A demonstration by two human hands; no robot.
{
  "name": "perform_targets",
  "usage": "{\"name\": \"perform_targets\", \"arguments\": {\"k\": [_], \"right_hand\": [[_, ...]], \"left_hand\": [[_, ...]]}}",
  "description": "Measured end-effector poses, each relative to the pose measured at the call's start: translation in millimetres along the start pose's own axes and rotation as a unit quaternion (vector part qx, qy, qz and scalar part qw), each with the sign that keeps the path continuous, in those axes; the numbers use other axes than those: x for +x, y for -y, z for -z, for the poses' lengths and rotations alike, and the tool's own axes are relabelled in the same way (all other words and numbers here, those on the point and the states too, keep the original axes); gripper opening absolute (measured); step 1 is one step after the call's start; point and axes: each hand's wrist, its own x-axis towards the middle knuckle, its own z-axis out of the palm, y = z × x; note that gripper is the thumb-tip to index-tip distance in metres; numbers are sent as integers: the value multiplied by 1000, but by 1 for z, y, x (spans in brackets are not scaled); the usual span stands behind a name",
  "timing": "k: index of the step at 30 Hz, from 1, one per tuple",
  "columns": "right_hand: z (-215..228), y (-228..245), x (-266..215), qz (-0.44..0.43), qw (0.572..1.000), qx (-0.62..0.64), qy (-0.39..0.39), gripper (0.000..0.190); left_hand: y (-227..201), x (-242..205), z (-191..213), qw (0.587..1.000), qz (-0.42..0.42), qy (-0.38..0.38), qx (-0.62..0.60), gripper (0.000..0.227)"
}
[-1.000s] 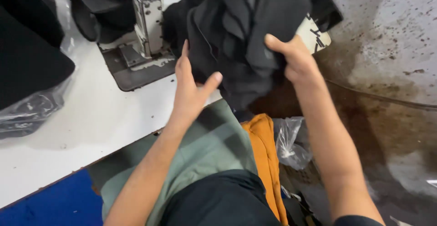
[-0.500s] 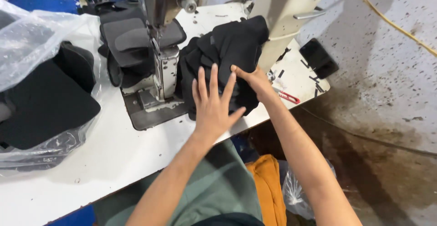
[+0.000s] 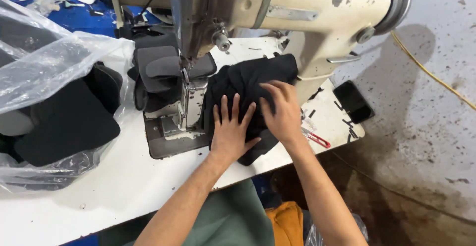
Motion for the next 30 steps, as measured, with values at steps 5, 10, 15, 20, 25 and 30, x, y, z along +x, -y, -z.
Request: {"name": "perform_targets", "arguments": {"k": [5, 10, 15, 20, 25, 30], "right_hand": [[-87, -46, -6, 61, 994, 85, -4, 32], [-96, -52, -8, 22, 993, 117, -12, 29], [-81, -38, 0, -7, 988, 151, -18, 29], [-44, -28, -30, -55, 971, 222, -65, 28], [-53, -50, -59, -146, 971, 175, -75, 31], [-71, -63, -74, -224, 954, 191, -49, 42]], "left_hand": [[15, 3, -2, 999, -20, 11, 27, 103], [25, 13, -12, 998, -55, 30, 20, 107], [26, 6, -12, 999, -44, -5, 14, 110], [29, 7, -13, 999, -40, -3, 5, 110], [30, 11, -16, 999, -42, -7, 4, 116], [28, 10, -15, 999, -40, -17, 15, 116]]}}
